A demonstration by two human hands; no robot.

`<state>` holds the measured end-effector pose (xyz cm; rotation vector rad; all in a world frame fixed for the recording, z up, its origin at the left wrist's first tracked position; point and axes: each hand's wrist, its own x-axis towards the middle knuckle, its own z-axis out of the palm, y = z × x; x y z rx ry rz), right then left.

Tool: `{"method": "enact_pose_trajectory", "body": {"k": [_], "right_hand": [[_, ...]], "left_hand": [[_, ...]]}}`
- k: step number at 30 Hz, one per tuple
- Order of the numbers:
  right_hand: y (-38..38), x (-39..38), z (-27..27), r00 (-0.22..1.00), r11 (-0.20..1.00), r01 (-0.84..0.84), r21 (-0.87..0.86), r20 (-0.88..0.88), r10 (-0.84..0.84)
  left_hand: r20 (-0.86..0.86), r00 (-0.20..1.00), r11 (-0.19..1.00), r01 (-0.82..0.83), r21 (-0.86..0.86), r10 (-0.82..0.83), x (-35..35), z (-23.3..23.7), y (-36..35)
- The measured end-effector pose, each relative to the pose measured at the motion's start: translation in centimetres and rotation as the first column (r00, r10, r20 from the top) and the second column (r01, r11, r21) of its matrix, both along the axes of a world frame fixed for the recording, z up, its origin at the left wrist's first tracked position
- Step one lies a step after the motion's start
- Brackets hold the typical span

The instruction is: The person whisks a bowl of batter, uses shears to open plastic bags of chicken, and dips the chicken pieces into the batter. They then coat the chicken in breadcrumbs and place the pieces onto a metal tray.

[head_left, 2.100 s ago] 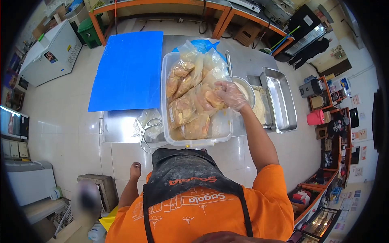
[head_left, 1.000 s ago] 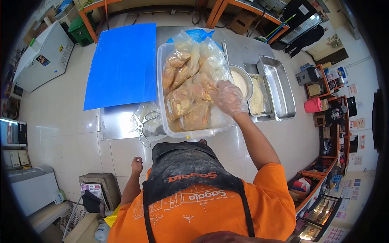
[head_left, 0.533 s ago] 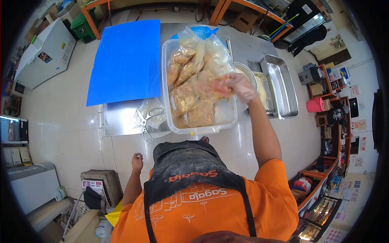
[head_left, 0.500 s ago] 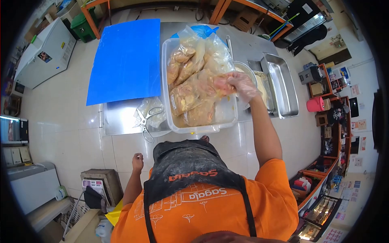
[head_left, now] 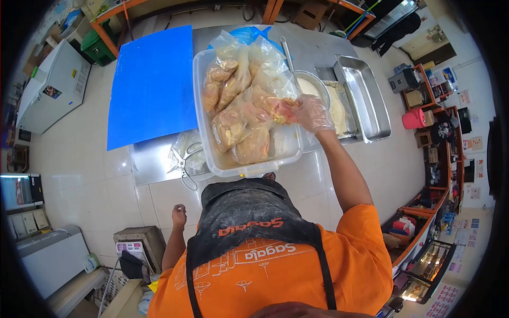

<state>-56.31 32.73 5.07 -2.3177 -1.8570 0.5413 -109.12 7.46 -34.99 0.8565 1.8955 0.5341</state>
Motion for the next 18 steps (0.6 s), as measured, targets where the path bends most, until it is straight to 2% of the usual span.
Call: {"method": "enact_pose_trajectory", "body": {"k": [3, 4, 5, 6, 8, 9, 12, 14, 15, 16, 18], "right_hand": [[-0.3, 1.0, 0.3, 0.971, 1.000, 0.003, -0.016, -0.240, -0.007], [-0.3, 2.1, -0.4, 0.838, 0.999, 0.015, -0.043, -0.545, -0.036], [-0.4, 3.5, -1.8, 0.612, 0.997, 0.016, -0.071, -0.788, -0.066], [-0.6, 4.9, -2.7, 0.319, 0.995, 0.006, -0.100, -0.943, -0.097], [-1.0, 6.9, -3.3, 0.044, 0.990, 0.070, -0.121, -0.991, -0.124], [-1.1, 7.9, -3.5, -0.096, 0.987, 0.094, -0.132, -0.988, -0.123], [-1.7, 11.6, -2.1, -0.144, 0.972, 0.145, -0.182, -0.976, -0.161], [-1.9, 14.1, -0.8, -0.126, 0.965, 0.142, -0.222, -0.971, -0.205], [-1.8, 15.4, -0.2, -0.107, 0.962, 0.139, -0.236, -0.969, -0.222], [-1.6, 16.7, 0.0, -0.123, 0.981, 0.066, -0.184, -0.977, -0.175], [-1.2, 19.5, -0.6, -0.062, 0.990, 0.017, -0.139, -0.989, -0.138]], "left_hand": [[-0.008, 0.999, 0.996, -0.046, 0.080, 0.046, 1.2, 4.0, 3.5], [0.005, 0.998, 0.979, -0.064, 0.195, 0.064, 1.2, 4.3, 4.7], [-0.002, 0.996, 0.959, -0.086, 0.271, 0.089, 0.9, 4.7, 5.9], [-0.008, 0.993, 0.933, -0.106, 0.343, 0.116, 0.9, 6.3, 7.4], [-0.017, 0.988, 0.888, -0.129, 0.441, 0.152, 0.9, 11.0, 10.4], [-0.051, 0.970, 0.842, -0.178, 0.508, 0.236, 1.3, 13.6, 12.2], [-0.093, 0.937, 0.681, -0.174, 0.711, 0.336, 4.4, 24.1, 17.0], [-0.002, 0.952, 0.508, -0.162, 0.846, 0.307, 9.1, 31.8, 20.1], [0.010, 0.967, 0.427, -0.122, 0.896, 0.255, 12.1, 35.0, 21.9], [0.017, 0.980, 0.336, -0.085, 0.938, 0.200, 15.5, 37.6, 23.9], [-0.183, 0.980, 0.278, 0.154, 0.948, 0.082, 22.9, 41.2, 27.8]]}}
